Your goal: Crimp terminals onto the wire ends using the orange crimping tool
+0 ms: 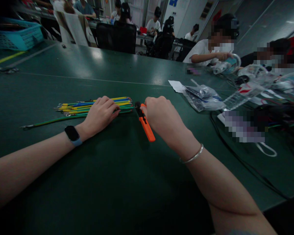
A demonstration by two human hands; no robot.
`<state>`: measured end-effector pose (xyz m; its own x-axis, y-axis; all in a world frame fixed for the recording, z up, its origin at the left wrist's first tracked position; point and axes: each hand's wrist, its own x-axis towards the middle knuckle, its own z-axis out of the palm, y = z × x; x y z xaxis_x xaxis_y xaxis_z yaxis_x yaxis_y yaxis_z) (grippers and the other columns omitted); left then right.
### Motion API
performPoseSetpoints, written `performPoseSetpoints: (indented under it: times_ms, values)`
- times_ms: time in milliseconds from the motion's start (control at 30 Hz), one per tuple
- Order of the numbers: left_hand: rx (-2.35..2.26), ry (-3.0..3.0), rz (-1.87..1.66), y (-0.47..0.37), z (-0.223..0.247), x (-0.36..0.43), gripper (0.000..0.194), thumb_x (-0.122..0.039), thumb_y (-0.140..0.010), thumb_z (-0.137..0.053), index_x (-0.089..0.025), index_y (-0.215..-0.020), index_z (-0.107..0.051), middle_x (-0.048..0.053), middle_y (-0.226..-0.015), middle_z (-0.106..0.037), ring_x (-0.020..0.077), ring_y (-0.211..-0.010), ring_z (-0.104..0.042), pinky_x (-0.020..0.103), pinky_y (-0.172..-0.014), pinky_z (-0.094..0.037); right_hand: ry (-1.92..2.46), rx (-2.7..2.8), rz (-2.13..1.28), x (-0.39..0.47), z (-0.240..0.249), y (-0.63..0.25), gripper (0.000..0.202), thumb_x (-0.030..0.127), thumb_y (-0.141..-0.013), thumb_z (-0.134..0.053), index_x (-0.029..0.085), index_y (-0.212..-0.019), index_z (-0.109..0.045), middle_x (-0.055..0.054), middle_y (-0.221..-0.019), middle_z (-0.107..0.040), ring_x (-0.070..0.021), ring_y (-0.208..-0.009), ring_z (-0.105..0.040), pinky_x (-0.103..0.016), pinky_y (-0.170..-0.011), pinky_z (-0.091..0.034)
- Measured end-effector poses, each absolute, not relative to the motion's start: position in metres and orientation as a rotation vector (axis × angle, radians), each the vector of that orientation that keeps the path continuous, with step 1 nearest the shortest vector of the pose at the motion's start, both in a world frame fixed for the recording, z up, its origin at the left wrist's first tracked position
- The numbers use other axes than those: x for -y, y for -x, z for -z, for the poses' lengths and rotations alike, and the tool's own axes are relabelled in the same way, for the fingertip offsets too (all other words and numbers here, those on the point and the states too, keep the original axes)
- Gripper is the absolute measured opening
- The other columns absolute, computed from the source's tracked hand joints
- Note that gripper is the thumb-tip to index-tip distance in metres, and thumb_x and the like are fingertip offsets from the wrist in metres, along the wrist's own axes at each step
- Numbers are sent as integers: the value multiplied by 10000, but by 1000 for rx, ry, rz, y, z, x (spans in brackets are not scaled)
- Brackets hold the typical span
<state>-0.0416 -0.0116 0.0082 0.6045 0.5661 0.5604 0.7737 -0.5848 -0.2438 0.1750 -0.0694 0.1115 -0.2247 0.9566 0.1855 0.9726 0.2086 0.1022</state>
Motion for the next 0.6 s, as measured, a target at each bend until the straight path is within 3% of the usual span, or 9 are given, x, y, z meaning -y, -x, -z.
performPoseSetpoints:
  times_ms: [600]
  values:
    - [1096,2368,577,39,-10,14,199,-178,-979,-509,-115,-947,-695,142,-960,-671,287,-933,-571,417,-777,-477,1908,2433,401,77,-111,-166,318,343,-1005,-485,118,-1045,-705,-125,-858,-746,-184,-691,-659,-297,-605,-388]
